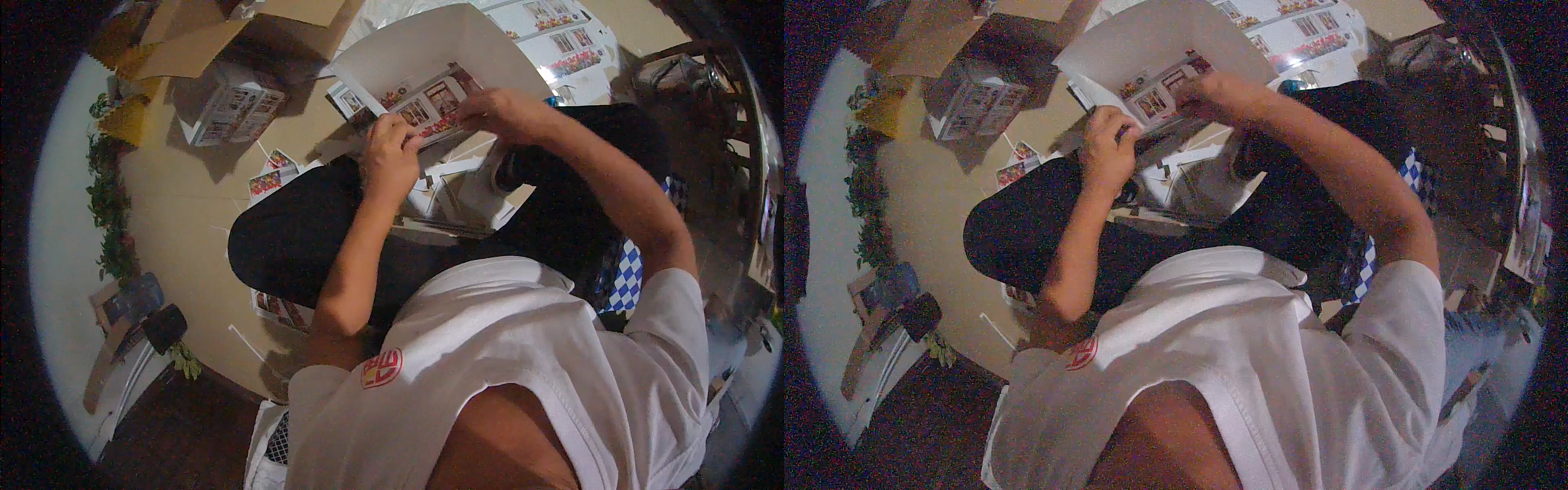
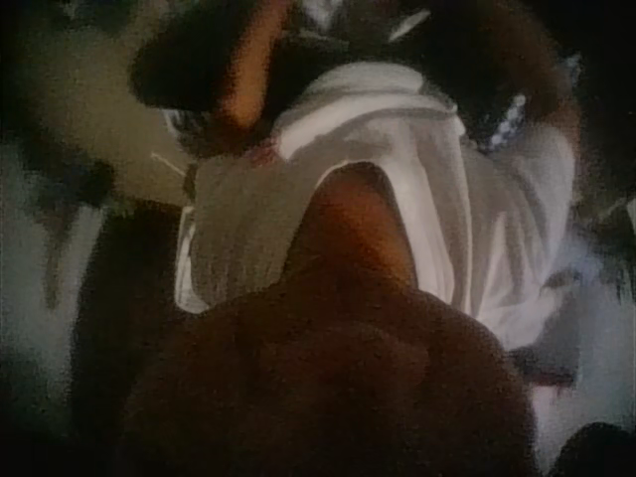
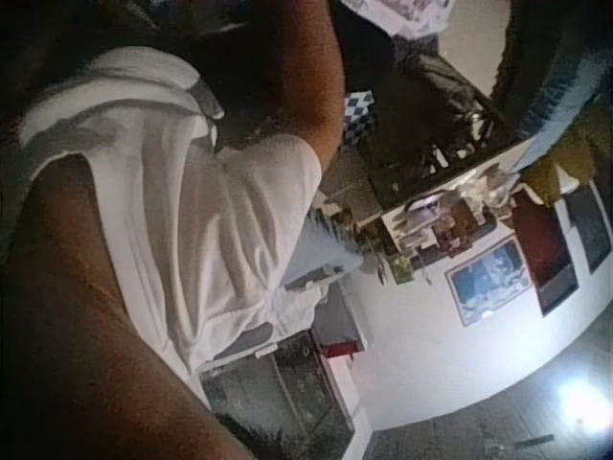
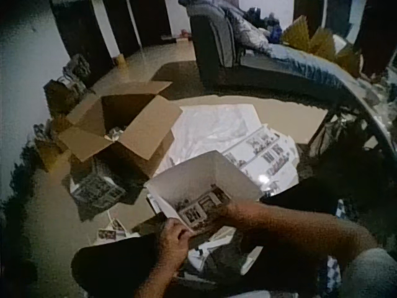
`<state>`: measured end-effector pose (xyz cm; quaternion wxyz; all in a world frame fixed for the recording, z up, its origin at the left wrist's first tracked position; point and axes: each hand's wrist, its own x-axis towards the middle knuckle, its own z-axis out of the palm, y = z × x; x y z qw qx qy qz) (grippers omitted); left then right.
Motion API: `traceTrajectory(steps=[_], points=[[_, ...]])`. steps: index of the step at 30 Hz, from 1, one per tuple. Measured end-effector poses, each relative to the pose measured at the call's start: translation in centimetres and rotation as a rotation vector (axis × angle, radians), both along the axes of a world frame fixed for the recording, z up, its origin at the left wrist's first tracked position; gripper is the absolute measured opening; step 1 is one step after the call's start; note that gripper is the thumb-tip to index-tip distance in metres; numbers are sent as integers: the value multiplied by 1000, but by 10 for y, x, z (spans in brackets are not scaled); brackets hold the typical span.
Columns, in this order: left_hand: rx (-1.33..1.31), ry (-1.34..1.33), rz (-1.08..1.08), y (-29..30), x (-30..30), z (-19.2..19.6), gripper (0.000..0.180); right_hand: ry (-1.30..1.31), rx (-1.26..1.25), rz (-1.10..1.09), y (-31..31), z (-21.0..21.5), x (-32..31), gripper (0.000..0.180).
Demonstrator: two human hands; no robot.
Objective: The person assembles small printed paper boxes by folding flat sheets along pre-scored lines and taping the edges. They handle multiple sheets, fold them into box shapes, and secure the seams with tape.
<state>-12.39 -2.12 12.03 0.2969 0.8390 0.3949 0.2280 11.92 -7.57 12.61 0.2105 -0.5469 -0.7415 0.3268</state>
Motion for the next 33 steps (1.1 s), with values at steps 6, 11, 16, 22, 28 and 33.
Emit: traceTrajectory(steps=[6, 11, 16, 22, 28, 33], points=[[47, 175, 67, -6, -12, 8, 9, -196, -173, 16, -3, 16, 41, 15], [193, 285, 86, -10, -2, 13, 9, -151, -137, 27, -3, -17, 46, 16], [276, 399, 95, -13, 5, 17, 11, -248, -64, 187, -1, -12, 45, 14], [391, 227, 15, -15, 14, 7, 9, -482, -42, 375, 5, -23, 50, 15], [118, 150, -52, -13, 27, -1, 10, -134, -198, 27, 3, -13, 35, 20], [145, 55, -34, -10, 34, -9, 9, -51, -159, -83, -1, -6, 14, 27]])
